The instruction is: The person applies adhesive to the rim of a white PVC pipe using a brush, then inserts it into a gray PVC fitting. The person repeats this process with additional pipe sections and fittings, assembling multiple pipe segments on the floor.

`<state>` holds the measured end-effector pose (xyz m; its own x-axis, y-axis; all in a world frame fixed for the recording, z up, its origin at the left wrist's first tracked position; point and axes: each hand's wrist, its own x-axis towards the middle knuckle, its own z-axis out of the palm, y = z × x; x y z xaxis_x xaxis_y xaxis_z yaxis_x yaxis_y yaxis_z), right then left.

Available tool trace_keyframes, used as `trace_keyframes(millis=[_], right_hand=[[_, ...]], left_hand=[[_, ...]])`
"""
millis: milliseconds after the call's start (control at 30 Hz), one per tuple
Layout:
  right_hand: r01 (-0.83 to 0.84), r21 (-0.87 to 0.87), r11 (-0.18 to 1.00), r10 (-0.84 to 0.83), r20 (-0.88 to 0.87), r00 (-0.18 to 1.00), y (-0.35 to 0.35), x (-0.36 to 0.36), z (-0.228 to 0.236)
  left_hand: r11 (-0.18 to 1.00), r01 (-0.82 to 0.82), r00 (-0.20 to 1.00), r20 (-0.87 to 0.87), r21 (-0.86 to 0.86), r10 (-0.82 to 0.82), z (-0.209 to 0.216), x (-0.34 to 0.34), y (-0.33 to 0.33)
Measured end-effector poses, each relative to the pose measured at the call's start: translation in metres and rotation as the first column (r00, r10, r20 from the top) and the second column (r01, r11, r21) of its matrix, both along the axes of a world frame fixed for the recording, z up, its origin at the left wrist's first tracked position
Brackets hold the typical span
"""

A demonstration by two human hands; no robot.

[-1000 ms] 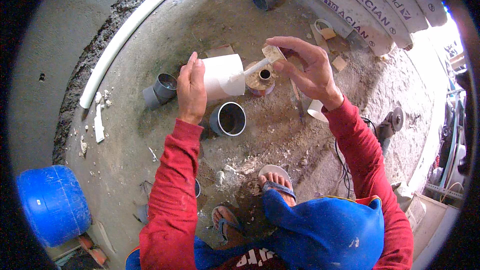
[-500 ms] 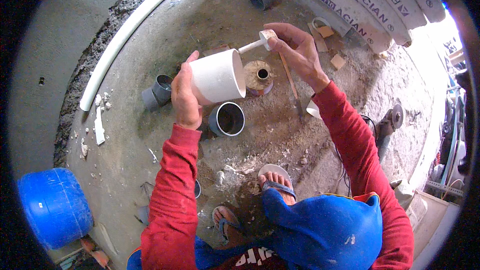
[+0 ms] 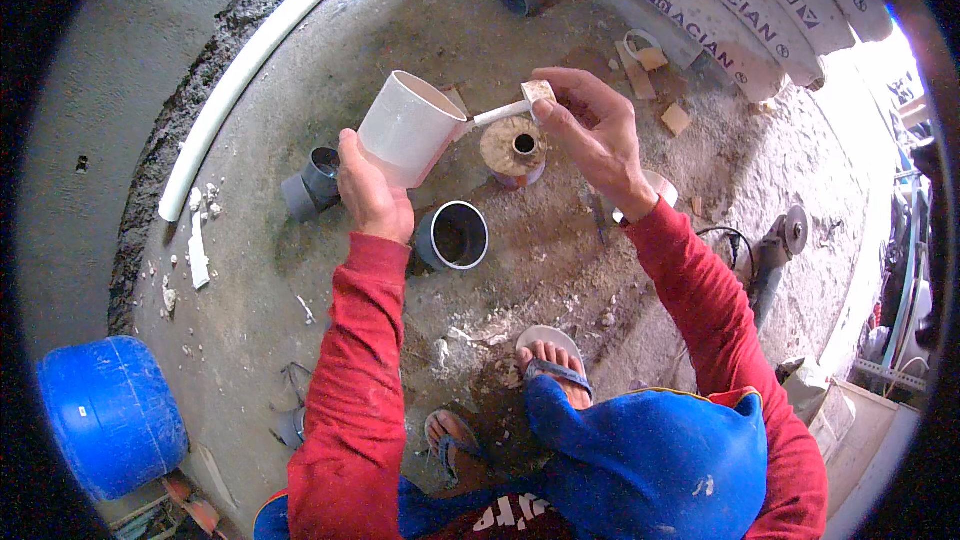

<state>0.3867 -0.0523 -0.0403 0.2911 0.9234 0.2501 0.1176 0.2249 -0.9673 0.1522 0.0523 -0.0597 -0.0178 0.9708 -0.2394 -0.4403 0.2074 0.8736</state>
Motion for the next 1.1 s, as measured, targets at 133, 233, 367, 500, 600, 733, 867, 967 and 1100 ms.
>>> trace_keyframes(millis=[133,233,367,500,600,733,867,967,1100], right_hand=[[0.027,0.047,0.999,-0.027,0.001,1.0,0.003,-0.009,0.009],[0.045,0.111,0.993,-0.054,0.081,0.995,0.009,-0.012,0.015],[0.047,0.205,0.978,-0.073,0.121,0.99,0.017,-0.016,0.019],[0.056,0.205,0.977,-0.113,0.279,0.954,0.014,-0.016,0.013],[0.084,0.231,0.969,-0.159,0.327,0.932,0.004,-0.014,0.006],[0.112,0.238,0.965,-0.163,0.205,0.965,-0.002,-0.01,0.004],[0.089,0.271,0.958,-0.101,0.031,0.994,0.0,-0.011,0.006],[0.085,0.177,0.981,-0.093,0.039,0.995,0.003,-0.013,0.002],[0.072,0.113,0.991,-0.084,0.11,0.99,-0.002,-0.006,-0.014]], left_hand=[[0.999,0.031,0.998,-0.059,0.026,-0.029,-0.002,0.001,-0.005],[0.996,0.087,0.989,-0.118,-0.016,-0.088,0.001,-0.001,-0.01],[0.987,0.125,0.983,-0.12,-0.104,-0.137,0.002,0.0,-0.012],[0.978,0.174,0.977,-0.103,-0.117,-0.186,0.001,-0.001,-0.013],[0.952,0.252,0.966,-0.01,-0.175,-0.258,0.004,-0.008,-0.01],[0.897,0.3,0.953,0.132,-0.324,-0.272,0.009,-0.011,-0.004],[0.83,0.394,0.912,0.279,-0.394,-0.3,0.013,-0.009,-0.004],[0.812,0.435,0.887,0.34,-0.389,-0.312,0.011,-0.01,-0.005],[0.797,0.497,0.828,0.462,-0.342,-0.318,0.004,-0.024,-0.006]])
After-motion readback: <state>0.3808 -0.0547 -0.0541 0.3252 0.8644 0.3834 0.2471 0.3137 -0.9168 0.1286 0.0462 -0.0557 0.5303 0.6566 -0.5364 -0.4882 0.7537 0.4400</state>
